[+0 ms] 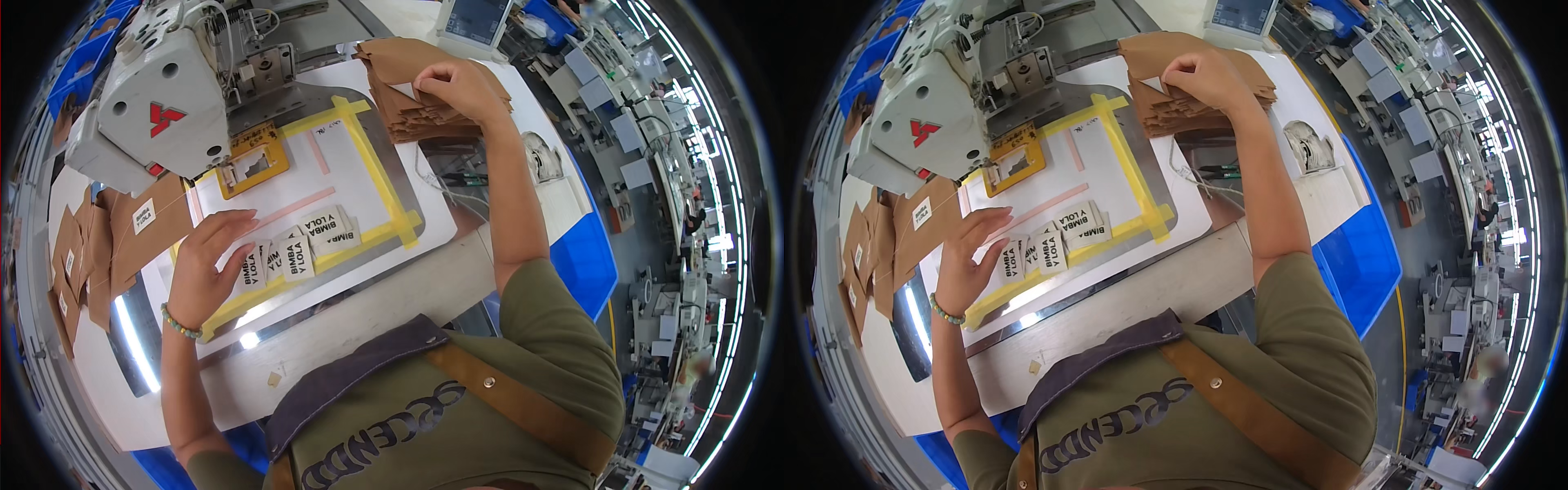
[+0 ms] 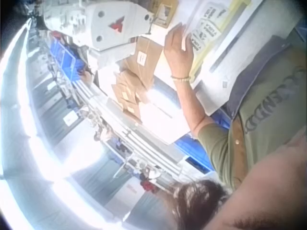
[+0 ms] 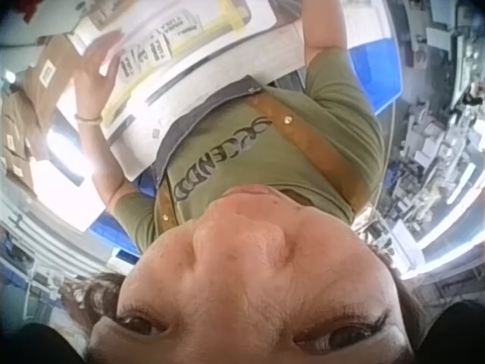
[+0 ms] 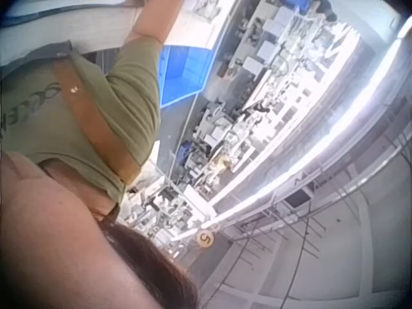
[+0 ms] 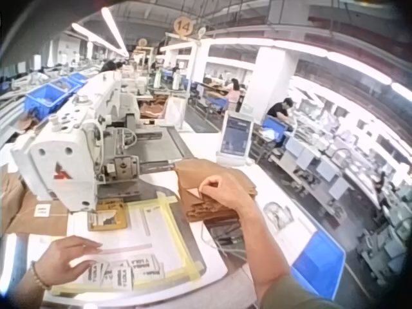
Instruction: Sewing brand labels onto small brown leather or cardstock pieces using an industrial sewing machine.
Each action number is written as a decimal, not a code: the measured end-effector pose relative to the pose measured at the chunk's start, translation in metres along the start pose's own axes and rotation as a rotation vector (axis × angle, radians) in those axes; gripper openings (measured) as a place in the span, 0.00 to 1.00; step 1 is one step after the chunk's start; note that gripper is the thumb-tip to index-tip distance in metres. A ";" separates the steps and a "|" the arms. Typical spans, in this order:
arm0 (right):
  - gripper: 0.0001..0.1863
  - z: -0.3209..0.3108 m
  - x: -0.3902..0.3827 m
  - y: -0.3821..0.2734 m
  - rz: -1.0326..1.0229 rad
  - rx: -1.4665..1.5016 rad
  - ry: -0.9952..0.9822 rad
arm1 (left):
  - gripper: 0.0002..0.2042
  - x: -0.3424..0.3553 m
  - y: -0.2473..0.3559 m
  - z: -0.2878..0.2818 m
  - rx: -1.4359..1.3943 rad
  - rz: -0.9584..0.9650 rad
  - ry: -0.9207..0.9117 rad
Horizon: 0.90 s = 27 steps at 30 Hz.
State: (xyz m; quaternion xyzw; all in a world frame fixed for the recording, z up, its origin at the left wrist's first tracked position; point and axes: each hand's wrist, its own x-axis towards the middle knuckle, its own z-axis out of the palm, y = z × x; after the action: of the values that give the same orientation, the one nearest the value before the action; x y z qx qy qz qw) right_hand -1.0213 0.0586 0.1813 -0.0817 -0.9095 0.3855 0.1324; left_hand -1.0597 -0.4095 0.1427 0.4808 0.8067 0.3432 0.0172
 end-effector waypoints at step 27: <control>0.10 0.138 -0.076 -0.043 -0.910 -0.399 -0.209 | 0.16 0.073 -0.007 0.087 0.186 0.130 0.137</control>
State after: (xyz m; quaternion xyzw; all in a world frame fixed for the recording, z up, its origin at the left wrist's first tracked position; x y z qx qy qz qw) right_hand -0.9934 -0.0841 0.1064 0.3381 -0.9172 0.1138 0.1773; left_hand -1.0734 -0.3075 0.0940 0.5071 0.8015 0.2992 -0.1048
